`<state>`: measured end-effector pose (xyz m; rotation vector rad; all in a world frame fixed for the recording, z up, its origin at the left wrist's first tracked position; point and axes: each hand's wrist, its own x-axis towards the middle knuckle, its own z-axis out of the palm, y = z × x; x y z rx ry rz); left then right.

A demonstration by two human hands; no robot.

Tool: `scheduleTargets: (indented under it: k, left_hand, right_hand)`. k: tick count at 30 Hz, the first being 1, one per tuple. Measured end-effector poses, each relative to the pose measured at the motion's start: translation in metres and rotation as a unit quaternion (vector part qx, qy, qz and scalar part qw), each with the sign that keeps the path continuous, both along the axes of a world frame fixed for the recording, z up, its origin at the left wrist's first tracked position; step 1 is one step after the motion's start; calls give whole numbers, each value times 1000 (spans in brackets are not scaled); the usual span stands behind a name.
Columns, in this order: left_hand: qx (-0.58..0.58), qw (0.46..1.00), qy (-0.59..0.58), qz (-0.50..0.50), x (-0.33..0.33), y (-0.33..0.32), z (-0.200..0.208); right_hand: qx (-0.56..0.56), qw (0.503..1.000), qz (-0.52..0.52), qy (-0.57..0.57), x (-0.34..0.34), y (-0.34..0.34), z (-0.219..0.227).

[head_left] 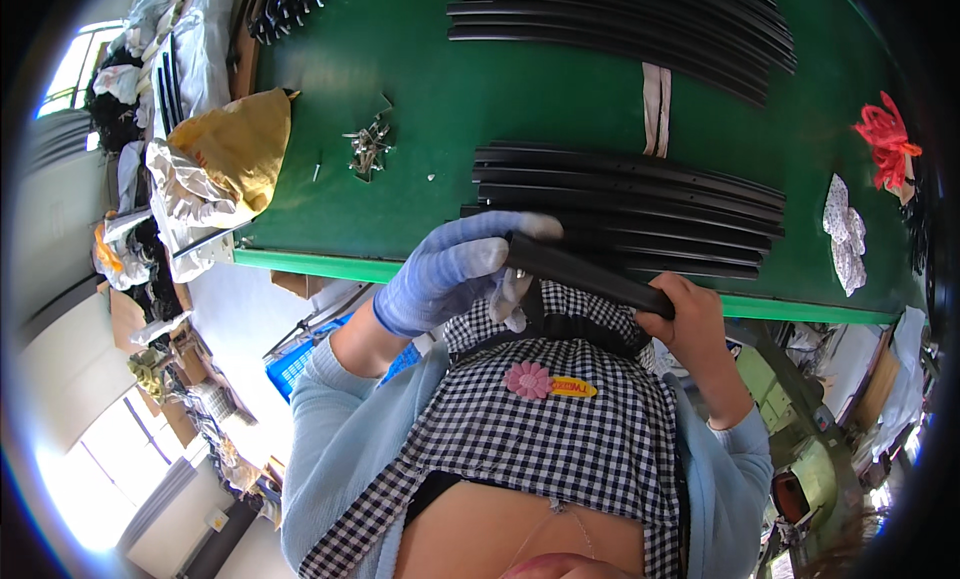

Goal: The person transfers black metal rods from a yellow basket to a green workbench, then repeatedly picks up small metal fasteners and inserts them into the rods one at a time. The person handles the rods and fasteners by hand and places assembled units back on the workbench.

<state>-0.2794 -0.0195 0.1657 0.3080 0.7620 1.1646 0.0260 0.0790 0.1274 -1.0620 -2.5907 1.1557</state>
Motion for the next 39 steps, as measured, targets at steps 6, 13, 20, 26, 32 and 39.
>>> scheduleTargets:
  k: [6, 13, 20, 26, 32, 39]
  left_hand:
    - [263, 804, 525, 96, -6, -2, -6]
    - [378, 806, 454, -26, -23, 2, 16]
    - [195, 933, 300, -19, -39, -11, -16]
    - [74, 857, 416, 294, -83, 22, -62]
    - [-75, 315, 945, -38, -170, 45, -140]
    - [-96, 244, 958, -117, -179, 60, -152]
  right_hand:
    - [-126, 991, 45, -17, -1, 11, 8]
    - [-328, 929, 151, -84, -4, 36, 25]
    - [-147, 983, 107, 35, -16, 37, 23]
    - [88, 995, 37, -5, -20, 59, -14]
    - [187, 981, 52, 11, -43, 44, -61]
    - [230, 972, 12, 42, -52, 21, -98]
